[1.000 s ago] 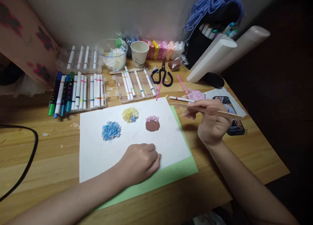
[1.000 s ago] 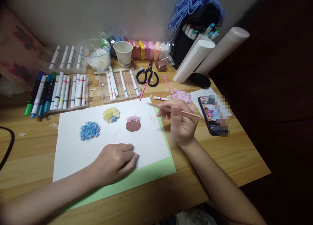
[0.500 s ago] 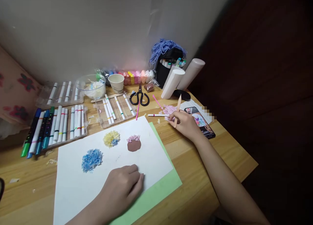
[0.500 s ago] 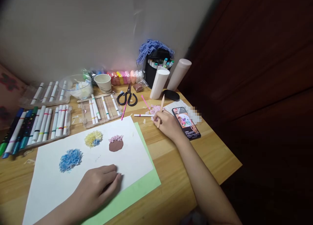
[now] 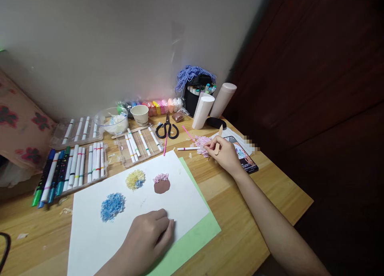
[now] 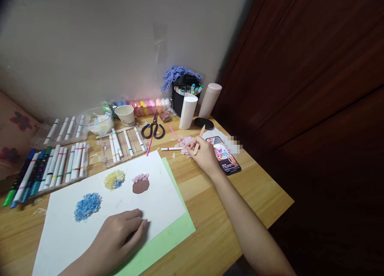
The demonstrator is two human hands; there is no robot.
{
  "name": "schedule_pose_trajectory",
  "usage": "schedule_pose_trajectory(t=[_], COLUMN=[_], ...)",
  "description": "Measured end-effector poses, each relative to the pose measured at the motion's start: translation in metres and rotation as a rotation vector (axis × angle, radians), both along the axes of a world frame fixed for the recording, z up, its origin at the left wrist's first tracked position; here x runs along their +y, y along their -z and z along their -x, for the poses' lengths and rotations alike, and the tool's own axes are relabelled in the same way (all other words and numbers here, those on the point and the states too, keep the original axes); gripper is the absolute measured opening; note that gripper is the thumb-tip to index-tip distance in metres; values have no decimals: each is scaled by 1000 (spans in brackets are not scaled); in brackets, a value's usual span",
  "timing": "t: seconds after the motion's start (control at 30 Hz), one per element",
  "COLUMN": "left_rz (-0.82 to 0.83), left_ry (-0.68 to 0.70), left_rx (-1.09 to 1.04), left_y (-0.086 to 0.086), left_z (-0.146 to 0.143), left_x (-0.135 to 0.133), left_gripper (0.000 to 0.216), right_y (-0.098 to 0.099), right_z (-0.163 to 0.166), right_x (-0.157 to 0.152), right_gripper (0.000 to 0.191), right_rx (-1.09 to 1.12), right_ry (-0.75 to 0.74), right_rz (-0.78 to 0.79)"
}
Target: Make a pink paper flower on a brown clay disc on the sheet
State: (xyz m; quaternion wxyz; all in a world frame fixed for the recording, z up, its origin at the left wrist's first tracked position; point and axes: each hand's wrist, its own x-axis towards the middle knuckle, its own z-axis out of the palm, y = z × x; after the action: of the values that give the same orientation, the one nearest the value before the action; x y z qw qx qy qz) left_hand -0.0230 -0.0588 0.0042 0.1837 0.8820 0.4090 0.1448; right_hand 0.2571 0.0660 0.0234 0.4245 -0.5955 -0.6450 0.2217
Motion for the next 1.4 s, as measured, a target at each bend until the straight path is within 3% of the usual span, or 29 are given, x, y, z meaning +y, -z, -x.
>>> schedule_pose_trajectory(t=[0.13,0.3,0.47,0.6,0.7,0.93,1.07,1.27,1.4], left_rz=[-14,71,247,284,324,394,405,450,442], left_ry=[-3,-66,-336,-392,-404,-419,-404,-329,-328], left_rx=[0,-80,-302,-404,-432,-446,-428,-374,-330], left_y=[-2,-7,-17,-18,-13,-9,-7,-6,-6], left_z=[-1,0,2,3,3,4,7,8,8], left_x=[0,1,5,7,7,7,5,7,8], left_gripper=[39,36,21,21,19,20,22,24,26], right_y=[-6,-6,-4,-1,3,2,2,14,24], right_z=[5,30,67,85,93,88,53,-15,-26], right_x=[-3,-17,-45,-63,-71,-68,-37,12,20], right_gripper=[30,35,33,28,26,23,24,21,23], right_rx=[275,441,467,439,415,288,114,-191,-320], right_ry=[-79,-246,-463,-622,-653,-622,-306,-41,-96], right_rz=[83,208,329,377,384,319,109,-34,-34])
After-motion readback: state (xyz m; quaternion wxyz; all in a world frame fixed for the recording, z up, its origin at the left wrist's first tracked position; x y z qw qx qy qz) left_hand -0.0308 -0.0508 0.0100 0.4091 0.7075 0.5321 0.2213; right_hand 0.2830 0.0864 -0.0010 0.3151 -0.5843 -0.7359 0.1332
